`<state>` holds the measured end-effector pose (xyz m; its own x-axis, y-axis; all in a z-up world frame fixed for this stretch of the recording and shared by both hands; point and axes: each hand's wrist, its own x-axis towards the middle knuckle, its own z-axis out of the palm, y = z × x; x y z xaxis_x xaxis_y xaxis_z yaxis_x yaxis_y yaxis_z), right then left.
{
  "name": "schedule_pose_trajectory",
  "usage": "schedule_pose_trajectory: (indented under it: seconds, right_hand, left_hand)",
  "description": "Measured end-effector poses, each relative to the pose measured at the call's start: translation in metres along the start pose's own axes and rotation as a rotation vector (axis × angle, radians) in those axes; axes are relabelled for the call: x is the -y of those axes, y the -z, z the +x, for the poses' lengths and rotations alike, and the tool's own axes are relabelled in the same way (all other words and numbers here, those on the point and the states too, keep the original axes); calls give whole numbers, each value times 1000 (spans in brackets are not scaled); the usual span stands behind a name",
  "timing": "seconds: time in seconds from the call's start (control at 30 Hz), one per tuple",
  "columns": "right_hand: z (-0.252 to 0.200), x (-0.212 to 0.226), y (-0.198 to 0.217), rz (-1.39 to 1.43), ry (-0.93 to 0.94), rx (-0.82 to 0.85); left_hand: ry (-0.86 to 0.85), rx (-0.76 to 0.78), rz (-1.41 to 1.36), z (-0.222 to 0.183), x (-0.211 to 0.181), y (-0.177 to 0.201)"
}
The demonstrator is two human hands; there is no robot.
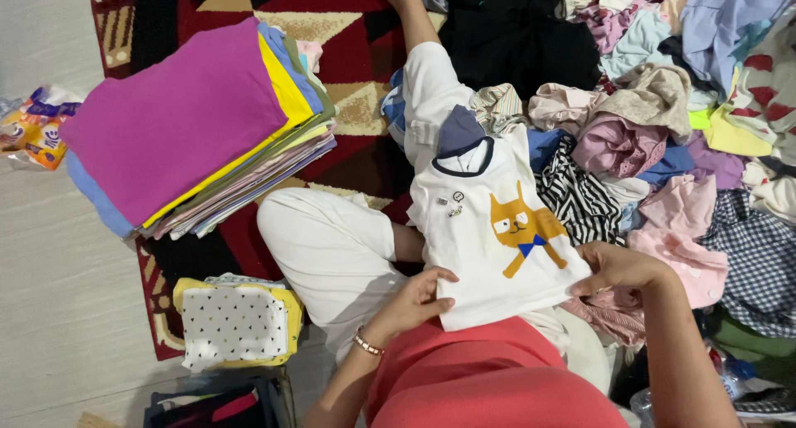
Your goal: The person sits on the floor and folds various pieces of clothing including a yellow shirt, a purple garment, and a white t-shirt with a graphic, placing them onto a growing stack.
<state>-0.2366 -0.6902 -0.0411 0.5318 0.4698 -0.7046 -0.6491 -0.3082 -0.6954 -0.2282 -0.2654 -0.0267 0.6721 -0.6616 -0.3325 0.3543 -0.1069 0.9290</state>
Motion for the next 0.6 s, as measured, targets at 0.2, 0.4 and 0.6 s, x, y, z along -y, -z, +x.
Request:
schedule_pose_trajectory:
  seconds: [0.2,0.4,0.6]
  right_hand:
    - [45,-6,22,-668,-380,-346]
    - [160,31,63,-640,171,-1061]
    - [230,60,81,-1047,-68,-1037]
  left_hand:
    - [197,-220,432,48,70,63]
    - [152,-608,501,159,143,136]
    - [427,-292,945,209,160,133]
